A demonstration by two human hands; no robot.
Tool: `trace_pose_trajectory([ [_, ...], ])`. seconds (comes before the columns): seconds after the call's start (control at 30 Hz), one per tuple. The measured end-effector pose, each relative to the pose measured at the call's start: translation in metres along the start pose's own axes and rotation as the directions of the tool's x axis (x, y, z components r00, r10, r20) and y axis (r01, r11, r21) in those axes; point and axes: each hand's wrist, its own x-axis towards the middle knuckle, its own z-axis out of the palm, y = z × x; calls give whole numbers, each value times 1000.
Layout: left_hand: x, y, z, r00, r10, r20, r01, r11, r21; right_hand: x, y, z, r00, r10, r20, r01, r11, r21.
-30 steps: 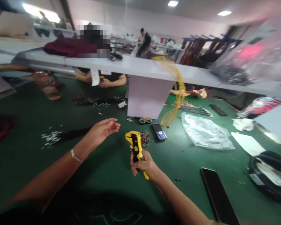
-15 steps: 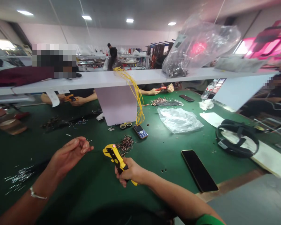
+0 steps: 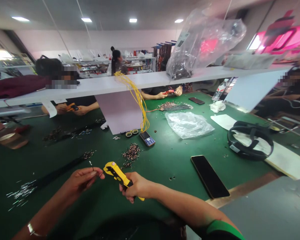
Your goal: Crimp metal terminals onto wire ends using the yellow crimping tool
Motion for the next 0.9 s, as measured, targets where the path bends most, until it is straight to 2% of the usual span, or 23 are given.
trace_pose_trajectory([
  [0.2, -9, -14, 9, 999, -16, -51, 17, 1000, 25, -4, 1, 4, 999, 39, -1, -39, 998, -42],
  [0.37, -7, -26, 4, 994, -61, -86, 65, 997, 46, -3, 5, 1, 998, 45, 40, -43, 997, -67],
  [0.5, 2, -23, -4, 990, 46, -134, -29, 992, 126, -1, 4, -2, 996, 79, 50, -76, 995, -68],
  [0.6, 9, -14, -6, 987, 137, -82, -105, 944, 314, 0, 8, -3, 994, 108, 34, -106, 993, -55],
  [0.73, 19, -13, -3, 984, 178, 5, -167, 912, 374, 0, 28, -5, 997, 83, -12, -81, 991, 103],
  [0.9, 31, -32, -1, 979, 202, 21, -199, 932, 304, -2, 43, -5, 994, 103, 23, -105, 944, 312],
])
